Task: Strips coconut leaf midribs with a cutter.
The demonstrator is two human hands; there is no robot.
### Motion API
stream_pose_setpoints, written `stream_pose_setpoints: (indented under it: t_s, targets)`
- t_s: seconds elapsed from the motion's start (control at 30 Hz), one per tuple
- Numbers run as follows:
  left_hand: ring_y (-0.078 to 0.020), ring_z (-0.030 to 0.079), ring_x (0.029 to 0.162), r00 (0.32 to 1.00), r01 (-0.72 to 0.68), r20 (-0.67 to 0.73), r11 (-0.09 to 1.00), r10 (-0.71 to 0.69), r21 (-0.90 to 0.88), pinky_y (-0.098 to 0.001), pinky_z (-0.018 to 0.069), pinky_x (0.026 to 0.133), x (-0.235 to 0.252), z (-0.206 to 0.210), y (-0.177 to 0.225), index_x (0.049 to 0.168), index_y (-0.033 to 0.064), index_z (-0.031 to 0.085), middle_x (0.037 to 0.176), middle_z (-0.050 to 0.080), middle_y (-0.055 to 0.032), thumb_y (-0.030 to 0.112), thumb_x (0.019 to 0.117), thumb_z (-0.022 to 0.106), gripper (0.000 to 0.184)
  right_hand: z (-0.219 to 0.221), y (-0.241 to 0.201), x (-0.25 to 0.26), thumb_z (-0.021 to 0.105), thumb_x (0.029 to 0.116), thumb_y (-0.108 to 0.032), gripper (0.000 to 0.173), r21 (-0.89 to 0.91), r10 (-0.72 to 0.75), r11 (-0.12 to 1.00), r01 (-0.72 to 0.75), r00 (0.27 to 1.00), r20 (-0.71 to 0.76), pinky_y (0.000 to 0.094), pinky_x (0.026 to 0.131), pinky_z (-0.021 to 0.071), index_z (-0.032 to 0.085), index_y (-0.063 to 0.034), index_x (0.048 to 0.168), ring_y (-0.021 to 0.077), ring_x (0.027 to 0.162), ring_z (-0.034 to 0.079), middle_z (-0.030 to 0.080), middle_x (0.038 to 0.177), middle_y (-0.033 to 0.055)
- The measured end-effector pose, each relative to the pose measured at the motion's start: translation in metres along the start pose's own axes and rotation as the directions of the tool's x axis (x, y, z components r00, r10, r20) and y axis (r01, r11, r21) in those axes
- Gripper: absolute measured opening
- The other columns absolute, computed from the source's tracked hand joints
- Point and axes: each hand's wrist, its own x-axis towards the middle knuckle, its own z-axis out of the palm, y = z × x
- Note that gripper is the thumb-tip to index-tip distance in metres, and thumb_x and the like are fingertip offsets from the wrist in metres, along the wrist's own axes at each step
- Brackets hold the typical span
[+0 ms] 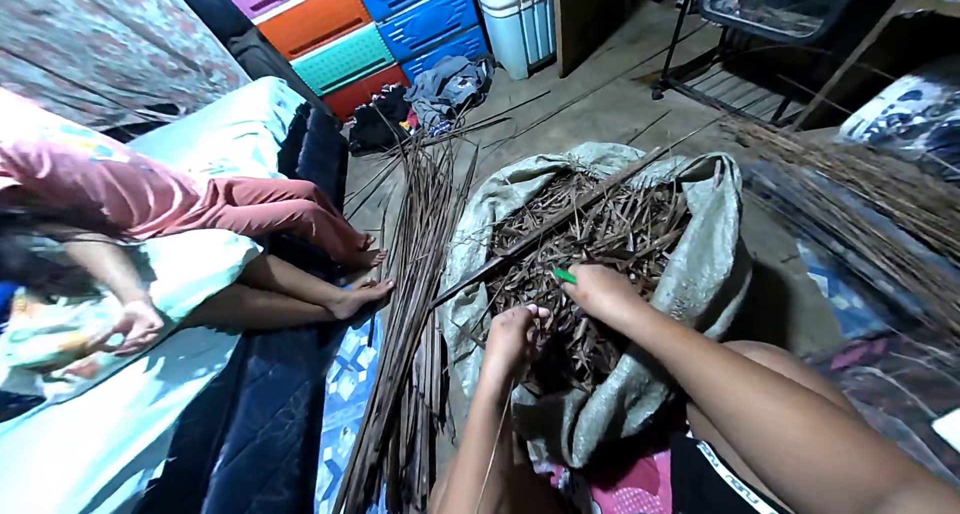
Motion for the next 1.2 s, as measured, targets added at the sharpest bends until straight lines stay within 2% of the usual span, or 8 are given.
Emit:
stream_pose_setpoints:
  t_s: [0.13, 0.27, 0.43, 0.63, 0.77, 0.9, 1.1, 1.2]
  targets:
    - [-0.0014, 0.033, 0.038, 0.998, 0.053, 0.025, 0.984, -0.05, -0.17, -0.0168, 0.034, 0.037, -0.001, -0.002, 0.003, 0.091, 0.0054, 0.06, 0.052, 0.036, 0.0086, 0.018, 0.1122, 0.032, 0.038, 0.019, -0.008, -0.014, 0.046, 0.1095, -0.028, 0.036, 0.027, -0.136, 0.991, 0.134, 0.986, 0.094, 0.0618, 0.095, 0.0484, 0.064, -0.0001, 0.121, 0.0409, 0.116, 0.064, 0.067, 0.119, 0.0242]
    - [0.0012, 0.032, 0.035, 0.987, 0.145, 0.115, 0.915, -0.11, -0.376, -0.0136, 0.0317, 0.035, -0.002, -0.004, 0.004, 0.082, 0.0139, 0.051, 0.049, 0.035, 0.0114, 0.018, 0.1112, 0.026, 0.039, 0.024, -0.013, -0.017, 0.047, 0.1091, -0.026, 0.034, -0.029, -0.102, 0.994, 0.103, 0.993, 0.055, 0.0612, 0.099, 0.0489, 0.062, -0.0004, 0.127, 0.0411, 0.122, 0.063, 0.067, 0.126, 0.0236]
    - [-0.001, 0.032, 0.036, 0.996, 0.061, 0.078, 0.98, -0.047, -0.187, -0.0165, 0.0338, 0.037, -0.008, -0.005, 0.004, 0.078, 0.0128, 0.052, 0.049, 0.034, 0.0102, 0.017, 0.1117, 0.029, 0.041, 0.001, 0.003, 0.009, 0.044, 0.1106, -0.028, 0.039, -0.007, 0.05, 0.999, -0.05, 0.998, -0.045, 0.0623, 0.101, 0.0474, 0.062, 0.0003, 0.131, 0.0413, 0.127, 0.061, 0.064, 0.133, 0.0244]
    - [-0.0013, 0.032, 0.038, 0.999, -0.038, 0.016, 0.999, 0.038, 0.001, -0.0179, 0.0309, 0.038, -0.003, -0.008, 0.003, 0.078, 0.0085, 0.059, 0.049, 0.038, 0.0089, 0.013, 0.1094, 0.037, 0.039, 0.018, -0.016, -0.024, 0.048, 0.1089, -0.027, 0.034, -0.024, -0.16, 0.986, 0.162, 0.983, 0.087, 0.0627, 0.096, 0.0487, 0.065, 0.0001, 0.122, 0.042, 0.117, 0.064, 0.068, 0.12, 0.0247]
    - [-0.0011, 0.032, 0.038, 0.998, -0.045, 0.032, 0.999, 0.045, 0.018, -0.0177, 0.0307, 0.038, -0.006, -0.007, 0.001, 0.078, 0.0077, 0.059, 0.049, 0.037, 0.0087, 0.013, 0.1103, 0.036, 0.04, 0.015, -0.009, -0.005, 0.047, 0.1091, -0.026, 0.036, -0.05, -0.06, 0.997, 0.061, 0.998, 0.013, 0.0628, 0.1, 0.0477, 0.064, 0.0012, 0.126, 0.0429, 0.124, 0.062, 0.066, 0.128, 0.0255]
    - [-0.0006, 0.033, 0.038, 0.998, -0.046, 0.047, 0.999, 0.046, 0.004, -0.0172, 0.0317, 0.038, -0.01, -0.007, 0.002, 0.078, 0.0078, 0.059, 0.049, 0.038, 0.0089, 0.013, 0.1104, 0.036, 0.04, 0.001, 0.008, 0.018, 0.044, 0.1103, -0.027, 0.039, 0.024, 0.067, 0.998, -0.066, 0.996, -0.059, 0.0627, 0.101, 0.0469, 0.063, 0.0013, 0.129, 0.0422, 0.127, 0.061, 0.064, 0.132, 0.0252]
    - [-0.0011, 0.032, 0.037, 0.999, -0.048, 0.026, 0.999, 0.048, -0.009, -0.0176, 0.0308, 0.037, -0.01, -0.01, 0.003, 0.077, 0.0075, 0.059, 0.048, 0.037, 0.0082, 0.013, 0.11, 0.036, 0.041, -0.009, 0.002, 0.005, 0.044, 0.1103, -0.03, 0.038, 0.104, 0.041, 0.994, -0.03, 0.994, -0.103, 0.06, 0.098, 0.0482, 0.061, -0.0017, 0.128, 0.0391, 0.122, 0.063, 0.066, 0.126, 0.0233]
    - [-0.0011, 0.033, 0.037, 0.998, -0.033, 0.046, 0.999, 0.033, 0.002, -0.0176, 0.0311, 0.037, -0.008, -0.011, 0.002, 0.078, 0.0072, 0.06, 0.048, 0.038, 0.0081, 0.013, 0.11, 0.038, 0.039, -0.006, 0.004, 0.002, 0.049, 0.1078, -0.027, 0.04, 0.117, -0.021, 0.992, 0.041, 0.985, -0.172, 0.0605, 0.097, 0.0497, 0.052, -0.0074, 0.142, 0.0404, 0.118, 0.065, 0.067, 0.124, 0.0228]
